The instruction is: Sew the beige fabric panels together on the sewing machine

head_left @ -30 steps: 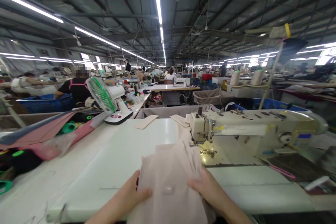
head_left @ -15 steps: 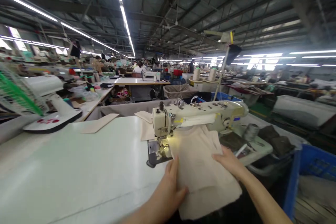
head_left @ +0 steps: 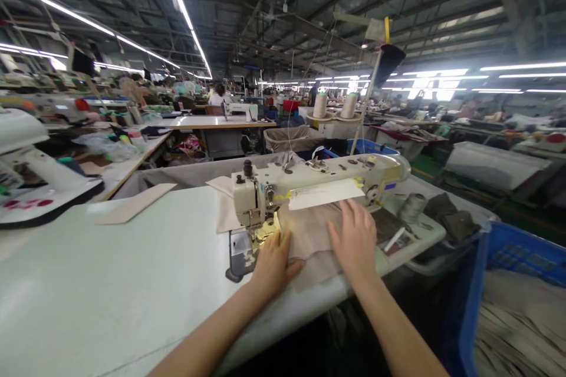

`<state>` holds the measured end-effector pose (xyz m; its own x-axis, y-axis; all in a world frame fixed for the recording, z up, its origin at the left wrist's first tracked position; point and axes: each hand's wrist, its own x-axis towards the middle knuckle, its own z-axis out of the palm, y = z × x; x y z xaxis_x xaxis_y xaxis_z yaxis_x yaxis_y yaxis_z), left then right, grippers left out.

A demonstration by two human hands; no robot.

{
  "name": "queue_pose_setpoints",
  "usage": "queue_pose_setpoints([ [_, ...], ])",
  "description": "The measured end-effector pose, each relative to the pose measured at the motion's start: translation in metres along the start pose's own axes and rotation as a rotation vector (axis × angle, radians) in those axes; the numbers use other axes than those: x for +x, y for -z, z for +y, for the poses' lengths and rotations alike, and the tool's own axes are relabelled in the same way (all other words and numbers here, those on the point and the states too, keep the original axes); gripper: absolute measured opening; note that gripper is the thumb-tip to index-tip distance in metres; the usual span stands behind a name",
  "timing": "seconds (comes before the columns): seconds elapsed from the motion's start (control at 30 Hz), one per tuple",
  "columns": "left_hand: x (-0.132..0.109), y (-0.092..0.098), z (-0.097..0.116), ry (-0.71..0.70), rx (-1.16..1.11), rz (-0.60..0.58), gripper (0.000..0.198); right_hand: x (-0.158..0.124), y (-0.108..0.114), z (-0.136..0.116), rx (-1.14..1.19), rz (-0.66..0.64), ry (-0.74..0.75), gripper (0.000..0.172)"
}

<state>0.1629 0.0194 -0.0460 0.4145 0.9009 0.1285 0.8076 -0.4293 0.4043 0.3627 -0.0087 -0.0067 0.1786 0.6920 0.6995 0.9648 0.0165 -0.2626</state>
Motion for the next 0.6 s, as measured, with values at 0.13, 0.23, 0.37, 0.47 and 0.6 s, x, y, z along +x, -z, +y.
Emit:
queue_pose_setpoints([
  [0.13,-0.007,-0.01,-0.018,-0.073,-0.264,0.044,0.087,-0.038,-0.004,-0.018,0.335,-0.103,0.305,0.02],
  [0.23,-0.015,-0.007,-0.027,-0.112,-0.427,0.057,0.085,-0.047,-0.017,-0.028,0.433,-0.312,0.339,0.027],
  [0.37,-0.025,0.005,-0.034,-0.085,-0.571,0.008,0.082,-0.044,-0.03,-0.036,0.434,-0.385,0.3,0.015],
  [0.47,-0.034,0.014,-0.038,-0.088,-0.545,-0.013,0.08,-0.041,-0.031,-0.036,0.467,-0.41,0.261,0.01],
  [0.6,-0.044,0.021,-0.043,-0.114,-0.448,-0.026,0.071,-0.041,-0.03,-0.031,0.59,-0.416,0.208,0.004],
])
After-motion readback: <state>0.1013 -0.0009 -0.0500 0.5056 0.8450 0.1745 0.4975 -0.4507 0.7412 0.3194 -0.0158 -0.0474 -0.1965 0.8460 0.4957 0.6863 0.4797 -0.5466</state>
